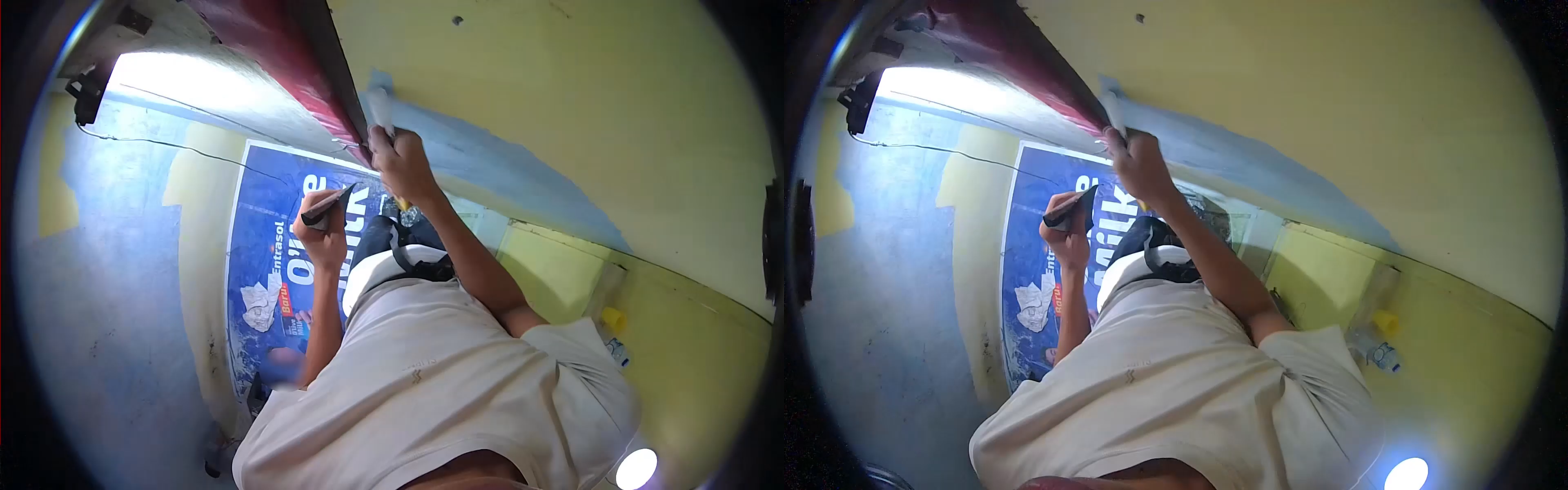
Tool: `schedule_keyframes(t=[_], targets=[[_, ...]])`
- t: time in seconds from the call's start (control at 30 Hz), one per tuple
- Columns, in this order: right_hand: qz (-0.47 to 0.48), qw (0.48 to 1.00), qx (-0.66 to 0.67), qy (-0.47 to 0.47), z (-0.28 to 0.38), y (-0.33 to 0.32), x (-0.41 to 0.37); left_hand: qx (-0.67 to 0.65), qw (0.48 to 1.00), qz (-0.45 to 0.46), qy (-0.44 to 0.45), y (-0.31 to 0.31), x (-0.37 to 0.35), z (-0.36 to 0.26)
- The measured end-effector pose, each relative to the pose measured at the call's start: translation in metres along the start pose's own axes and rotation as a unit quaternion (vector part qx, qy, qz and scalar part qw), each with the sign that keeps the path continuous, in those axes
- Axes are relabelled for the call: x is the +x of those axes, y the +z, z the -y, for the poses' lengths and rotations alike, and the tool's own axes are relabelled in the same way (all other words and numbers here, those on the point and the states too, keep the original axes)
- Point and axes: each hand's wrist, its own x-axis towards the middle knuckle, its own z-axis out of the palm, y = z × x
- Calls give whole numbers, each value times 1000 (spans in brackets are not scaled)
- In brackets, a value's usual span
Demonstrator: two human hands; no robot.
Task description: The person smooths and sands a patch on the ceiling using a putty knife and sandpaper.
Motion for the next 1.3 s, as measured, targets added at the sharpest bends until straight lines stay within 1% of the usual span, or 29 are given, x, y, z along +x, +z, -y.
schedule_keyframes(t=[0.07, 0.1, 0.23, 0.27, 0.3, 0.4, 0.43, 0.47, 0.53, 0.57, 0.67, 0.7, 0.8, 0.83, 0.87, 0.93, 0.97, 1.03, 1.1, 1.13, 1.2, 1.23, 1.27, 1.3], targets=[[-13, 1000, 8, -18, 0, 17, 7, -19, 999, -2, -29, -2, 0, -3], [-12, 1000, 16, -13, -2, 16, 5, 3, 1000, 8, 15, -4, 2, -1], [16, 999, 33, 30, 4, -1, -3, -12, 1000, -4, 11, -4, -2, -3], [20, 998, 36, 40, 8, 5, -2, -28, 998, 9, -52, -7, -5, -4], [3, 999, 35, -20, 2, 16, -1, -36, 998, 10, -47, -7, -5, -5], [5, 999, 33, 12, -7, 8, 2, -22, 1000, 12, -5, -9, 0, 0], [18, 998, 55, -18, -8, 5, 3, -13, 1000, 10, 12, -8, 1, 1], [22, 999, 45, -16, -8, 6, 6, -14, 1000, 16, 6, -6, 1, 2], [30, 999, 29, -9, 11, 14, 8, -12, 999, 32, -10, -8, 4, 0], [23, 1000, -1, 0, 10, 17, 9, -41, 998, 31, -24, -7, 4, -3], [-4, 1000, -18, 7, 0, 14, 3, -26, 999, 23, -2, -4, 7, -7], [15, 999, -39, 14, 6, 10, 2, -13, 999, 17, 26, -3, 7, -6], [22, 995, 94, 20, 3, 25, 4, -11, 999, 19, -25, -5, 4, -10], [14, 997, 78, 3, -1, 22, 5, -16, 999, 24, -31, -6, 3, -11], [6, 998, 61, -13, -4, 20, 6, -15, 1000, 18, -19, -6, 4, -10], [35, 998, 51, 14, 7, 9, 2, -15, 1000, 9, 5, -5, 1, -6], [41, 998, 48, 29, 14, 11, 3, -16, 1000, 13, -22, -7, -1, -4], [1, 999, 23, -33, 5, 21, 7, -23, 999, 15, -31, -6, -4, -8], [-2, 998, 61, -25, 0, 21, 6, -15, 1000, 13, -16, -8, -1, -9], [11, 998, 63, 25, 1, 13, 0, -4, 1000, 12, -1, -9, -1, -9], [29, 997, 56, 52, 10, 6, -2, 12, 1000, 11, 24, -8, -3, -7], [20, 998, 55, 29, 5, 12, 1, -26, 1000, 8, -12, -7, -5, -7], [12, 998, 55, 5, -1, 21, 5, -36, 999, 8, -33, -8, -5, -8], [-1, 999, 42, -5, -1, 24, 5, -29, 999, 7, -19, -8, -4, -7]])
